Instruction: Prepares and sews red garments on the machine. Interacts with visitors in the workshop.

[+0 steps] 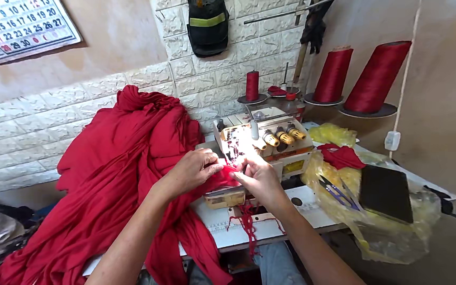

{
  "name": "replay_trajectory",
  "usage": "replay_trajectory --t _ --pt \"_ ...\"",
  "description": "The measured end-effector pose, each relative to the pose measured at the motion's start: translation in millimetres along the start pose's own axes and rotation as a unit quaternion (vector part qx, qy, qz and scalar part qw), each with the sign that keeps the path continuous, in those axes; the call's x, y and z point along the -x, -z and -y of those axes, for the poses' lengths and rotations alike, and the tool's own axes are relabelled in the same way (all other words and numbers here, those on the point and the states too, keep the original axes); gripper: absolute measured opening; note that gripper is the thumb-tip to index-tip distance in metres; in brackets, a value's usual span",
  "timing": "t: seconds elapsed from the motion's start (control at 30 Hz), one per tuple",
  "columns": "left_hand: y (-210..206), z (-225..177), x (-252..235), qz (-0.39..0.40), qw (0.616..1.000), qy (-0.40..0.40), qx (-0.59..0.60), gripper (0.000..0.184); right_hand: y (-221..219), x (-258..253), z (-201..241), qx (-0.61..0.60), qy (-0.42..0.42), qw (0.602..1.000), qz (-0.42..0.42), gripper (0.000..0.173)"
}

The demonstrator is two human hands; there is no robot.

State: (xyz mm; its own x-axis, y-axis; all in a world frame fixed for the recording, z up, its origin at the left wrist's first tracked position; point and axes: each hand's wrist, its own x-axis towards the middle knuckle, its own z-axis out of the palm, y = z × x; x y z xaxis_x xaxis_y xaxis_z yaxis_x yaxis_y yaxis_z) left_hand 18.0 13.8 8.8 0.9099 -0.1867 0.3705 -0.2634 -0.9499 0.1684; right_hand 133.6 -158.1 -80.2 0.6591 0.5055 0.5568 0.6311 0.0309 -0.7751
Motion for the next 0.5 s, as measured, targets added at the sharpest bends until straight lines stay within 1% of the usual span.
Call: replay_trajectory --t 0.03,0.1,0.13,0.17,0.2,0.23,0.33,0.43,0.5 --pt "2 -5 -1 0.007 1.000 0.004 -0.002 0.027 1 -1 0 -0.044 -0.020 0.999 0.020 0.016" --pt "15 -28 -5 0.071 0.997 0.036 0.009 0.027 6 0 3 -0.176 -0.040 0.980 0.085 0.017" --pt "16 -33 -7 0.083 0.996 0.017 0.007 0.028 10 3 6 -0.235 -0.041 0.964 0.117 0.014" --pt "11 -31 -7 0.072 0.997 -0.030 0.005 0.029 13 6 8 -0.266 -0.034 0.952 0.146 0.008" --pt "4 -24 -7 0.059 0.996 -0.072 0.001 0.030 17 11 8 -0.275 -0.027 0.947 0.166 0.007" --pt "-2 -22 -7 0.062 0.994 -0.093 0.002 0.031 19 17 5 -0.274 -0.023 0.945 0.176 0.007" --pt "-10 -18 -12 0.101 0.990 -0.100 -0.012 0.032 18 32 -9 -0.284 -0.018 0.944 0.166 0.010" --pt "-18 1 -18 0.083 0.991 -0.073 -0.074 0.034 12 39 -18 -0.314 -0.015 0.939 0.141 0.010" --pt "-16 13 -20 0.077 0.995 -0.031 -0.056 0.031 10 37 -19 -0.314 -0.018 0.941 0.126 0.009"
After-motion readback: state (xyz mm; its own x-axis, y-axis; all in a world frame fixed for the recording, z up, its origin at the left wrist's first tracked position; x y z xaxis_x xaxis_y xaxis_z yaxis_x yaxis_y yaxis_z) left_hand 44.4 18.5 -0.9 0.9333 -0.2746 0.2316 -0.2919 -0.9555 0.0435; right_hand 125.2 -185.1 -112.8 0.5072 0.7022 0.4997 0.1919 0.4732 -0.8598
